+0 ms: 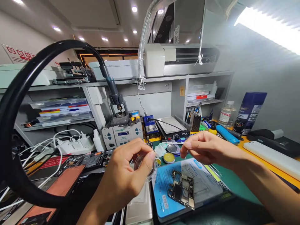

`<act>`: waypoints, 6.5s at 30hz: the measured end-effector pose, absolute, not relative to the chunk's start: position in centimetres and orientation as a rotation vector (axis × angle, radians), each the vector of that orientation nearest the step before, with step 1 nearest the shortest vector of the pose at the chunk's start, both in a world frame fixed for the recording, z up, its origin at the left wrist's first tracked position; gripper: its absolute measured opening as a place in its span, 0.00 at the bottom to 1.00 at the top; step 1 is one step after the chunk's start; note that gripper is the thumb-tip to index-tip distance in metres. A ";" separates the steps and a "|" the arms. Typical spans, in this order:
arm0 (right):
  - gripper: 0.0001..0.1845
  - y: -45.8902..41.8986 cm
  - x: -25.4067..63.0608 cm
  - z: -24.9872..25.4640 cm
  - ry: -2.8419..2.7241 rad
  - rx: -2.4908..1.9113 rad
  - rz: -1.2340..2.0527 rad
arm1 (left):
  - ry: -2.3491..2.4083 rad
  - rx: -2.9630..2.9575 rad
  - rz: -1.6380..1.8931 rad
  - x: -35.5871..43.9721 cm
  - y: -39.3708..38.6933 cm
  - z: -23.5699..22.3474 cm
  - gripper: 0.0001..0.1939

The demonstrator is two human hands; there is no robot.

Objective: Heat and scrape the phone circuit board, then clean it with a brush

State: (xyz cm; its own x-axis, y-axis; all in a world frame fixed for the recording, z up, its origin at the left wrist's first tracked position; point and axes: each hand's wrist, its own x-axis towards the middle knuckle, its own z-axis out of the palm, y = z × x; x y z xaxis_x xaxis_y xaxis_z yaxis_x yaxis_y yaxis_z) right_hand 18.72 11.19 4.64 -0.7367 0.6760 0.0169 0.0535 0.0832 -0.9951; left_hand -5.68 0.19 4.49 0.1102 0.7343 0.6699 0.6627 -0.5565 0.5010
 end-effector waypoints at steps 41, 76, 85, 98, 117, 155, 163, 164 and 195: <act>0.24 6.0 15.2 4.9 -2.179 -0.628 0.604 | 1.477 2.198 1.276 -5.8 0.2 3.5 0.12; 0.19 9.3 17.7 3.6 -1.909 -0.654 1.426 | 1.485 2.257 1.347 -6.5 1.0 2.3 0.10; 0.14 7.8 15.7 2.6 -1.888 -0.685 1.531 | 1.347 2.385 1.374 -4.2 0.7 2.8 0.09; 0.22 8.5 16.7 2.6 -1.741 -0.595 1.647 | 1.291 2.617 1.587 -3.5 0.9 2.0 0.14; 0.15 8.3 16.3 1.5 -1.732 -0.431 1.554 | 1.264 2.575 1.762 -2.5 2.1 0.1 0.11; 0.18 9.0 15.7 0.4 -1.850 -0.581 1.089 | 1.192 1.826 1.298 -2.2 1.8 0.9 0.09; 0.18 8.6 16.9 1.7 -1.968 -0.585 0.819 | 1.228 1.789 1.290 -3.6 2.2 0.8 0.15; 0.17 8.6 17.0 1.8 -1.990 -0.583 0.766 | 1.242 1.786 1.281 -3.6 2.2 0.8 0.17; 0.21 12.2 14.2 0.1 -1.779 -0.571 1.370 | 0.999 1.491 1.454 -3.7 2.9 1.7 0.25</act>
